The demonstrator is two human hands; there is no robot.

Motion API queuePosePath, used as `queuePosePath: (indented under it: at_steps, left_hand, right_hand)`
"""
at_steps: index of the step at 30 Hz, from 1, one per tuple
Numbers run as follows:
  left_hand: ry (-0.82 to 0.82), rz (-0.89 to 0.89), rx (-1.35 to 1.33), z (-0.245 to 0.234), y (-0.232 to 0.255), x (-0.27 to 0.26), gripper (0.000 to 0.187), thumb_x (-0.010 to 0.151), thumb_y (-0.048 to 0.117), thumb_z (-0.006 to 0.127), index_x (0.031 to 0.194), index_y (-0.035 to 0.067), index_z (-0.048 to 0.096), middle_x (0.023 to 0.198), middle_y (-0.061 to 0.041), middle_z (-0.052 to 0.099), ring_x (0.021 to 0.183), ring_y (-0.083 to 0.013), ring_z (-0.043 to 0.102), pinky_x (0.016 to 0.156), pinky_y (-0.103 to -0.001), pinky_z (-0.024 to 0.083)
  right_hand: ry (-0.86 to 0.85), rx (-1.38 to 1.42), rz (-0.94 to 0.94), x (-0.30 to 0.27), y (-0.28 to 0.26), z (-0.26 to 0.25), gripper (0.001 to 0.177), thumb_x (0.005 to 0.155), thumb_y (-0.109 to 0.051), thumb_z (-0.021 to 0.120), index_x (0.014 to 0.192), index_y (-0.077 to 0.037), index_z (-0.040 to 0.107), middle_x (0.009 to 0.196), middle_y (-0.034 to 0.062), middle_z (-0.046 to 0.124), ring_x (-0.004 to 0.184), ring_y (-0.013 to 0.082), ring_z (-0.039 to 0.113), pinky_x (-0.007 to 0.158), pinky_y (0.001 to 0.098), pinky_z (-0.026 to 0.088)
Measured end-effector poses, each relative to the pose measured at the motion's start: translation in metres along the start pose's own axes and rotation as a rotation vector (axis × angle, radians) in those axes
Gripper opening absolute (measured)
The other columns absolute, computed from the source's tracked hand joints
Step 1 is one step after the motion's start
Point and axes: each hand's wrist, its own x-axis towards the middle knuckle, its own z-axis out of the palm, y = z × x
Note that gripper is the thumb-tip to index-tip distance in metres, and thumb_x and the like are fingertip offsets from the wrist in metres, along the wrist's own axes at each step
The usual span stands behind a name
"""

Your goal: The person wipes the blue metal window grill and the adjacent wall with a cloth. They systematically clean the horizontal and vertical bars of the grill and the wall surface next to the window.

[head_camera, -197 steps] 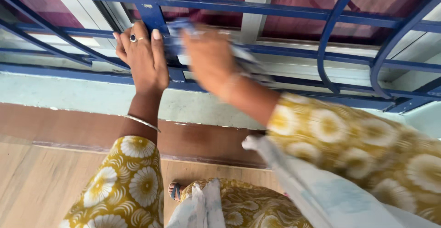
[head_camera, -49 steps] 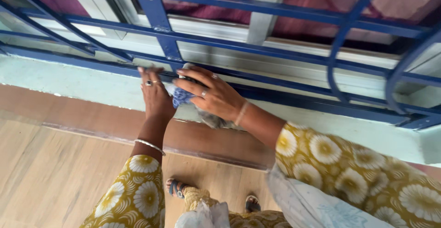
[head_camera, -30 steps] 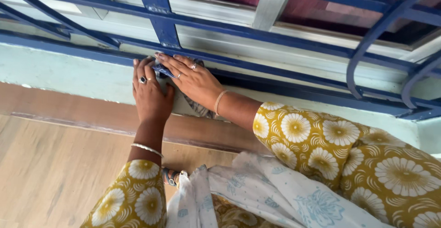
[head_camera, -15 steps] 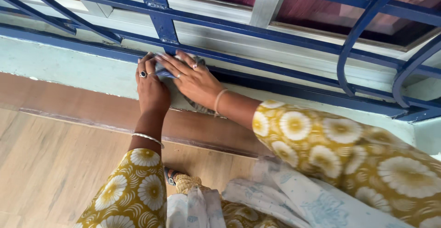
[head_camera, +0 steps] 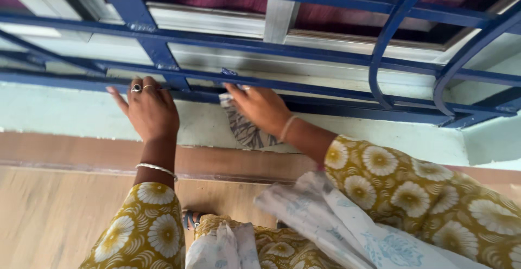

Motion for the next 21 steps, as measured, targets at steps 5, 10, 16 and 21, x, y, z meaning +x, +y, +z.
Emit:
queuePosePath:
  at_steps: [5,10,16,21]
  left_hand:
    - [-0.037,0.006,-0.120,0.013,-0.010,0.007,0.008,0.092,0.004,0.064,0.096,-0.003,0.063,0.116,-0.024,0.062,0.105,-0.0476,0.060,0.094,-0.055,0.051]
    - [-0.077,0.052,-0.074,0.018,-0.018,0.003,0.009,0.091,0.004,0.066,0.097,-0.002,0.062,0.116,-0.022,0.059,0.105,-0.0475,0.060,0.104,-0.055,0.048]
    - [-0.089,0.070,-0.125,0.014,-0.013,0.000,0.017,0.089,0.002,0.065,0.105,-0.003,0.059,0.122,-0.025,0.056,0.123,-0.0478,0.052,0.102,-0.054,0.046]
    - [0.070,0.163,-0.393,0.000,0.041,-0.033,0.055,0.085,0.000,0.064,0.130,-0.020,0.040,0.132,-0.040,0.046,0.126,-0.0504,0.043,0.108,-0.056,0.039]
  right_hand:
    - [-0.320,0.126,0.201,0.054,-0.019,0.039,0.030,0.110,-0.015,0.054,0.139,-0.010,0.056,0.117,0.0142,0.066,0.077,0.0247,0.072,0.056,0.0353,0.061]
    - [-0.024,0.088,-0.005,0.078,-0.027,0.072,0.025,0.089,-0.023,0.069,0.105,-0.005,0.060,0.110,0.0120,0.065,0.105,0.0289,0.069,0.083,0.0376,0.061]
    - [-0.074,0.172,0.062,0.061,-0.018,0.063,0.021,0.093,-0.020,0.069,0.106,-0.005,0.062,0.101,0.0117,0.068,0.101,0.0292,0.067,0.084,0.0402,0.058]
    - [-0.054,0.105,0.114,0.001,0.005,0.016,0.035,0.094,-0.006,0.065,0.128,-0.008,0.061,0.103,0.0135,0.069,0.097,0.0282,0.068,0.081,0.0387,0.059]
